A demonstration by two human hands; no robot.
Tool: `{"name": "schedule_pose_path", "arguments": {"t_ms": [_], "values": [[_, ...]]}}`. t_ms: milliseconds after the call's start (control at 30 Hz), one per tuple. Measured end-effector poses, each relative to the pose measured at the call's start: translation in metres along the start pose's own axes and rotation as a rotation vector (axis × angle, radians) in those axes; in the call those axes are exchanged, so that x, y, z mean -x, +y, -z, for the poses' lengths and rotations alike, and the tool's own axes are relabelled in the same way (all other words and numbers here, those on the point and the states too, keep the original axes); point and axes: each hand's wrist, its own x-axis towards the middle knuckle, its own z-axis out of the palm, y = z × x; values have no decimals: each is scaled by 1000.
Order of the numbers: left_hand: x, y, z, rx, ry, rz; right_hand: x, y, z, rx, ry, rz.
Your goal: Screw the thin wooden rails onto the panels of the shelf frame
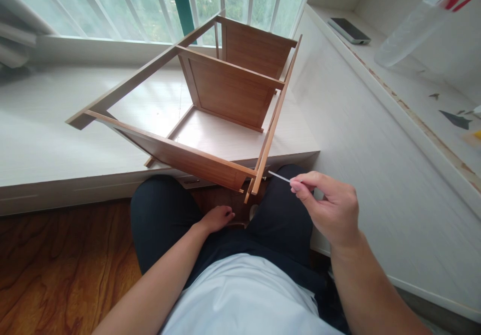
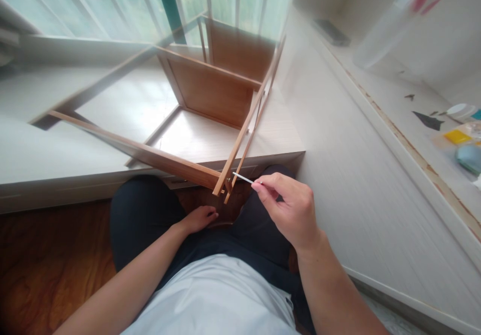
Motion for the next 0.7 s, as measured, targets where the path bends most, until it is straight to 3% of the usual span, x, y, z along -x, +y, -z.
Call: {"name": "schedule_pose_path", "arguments": {"t_ms": [700], "values": [[1,3,3,-3,-6,-1,0,0,1,16,-10,148]]}}
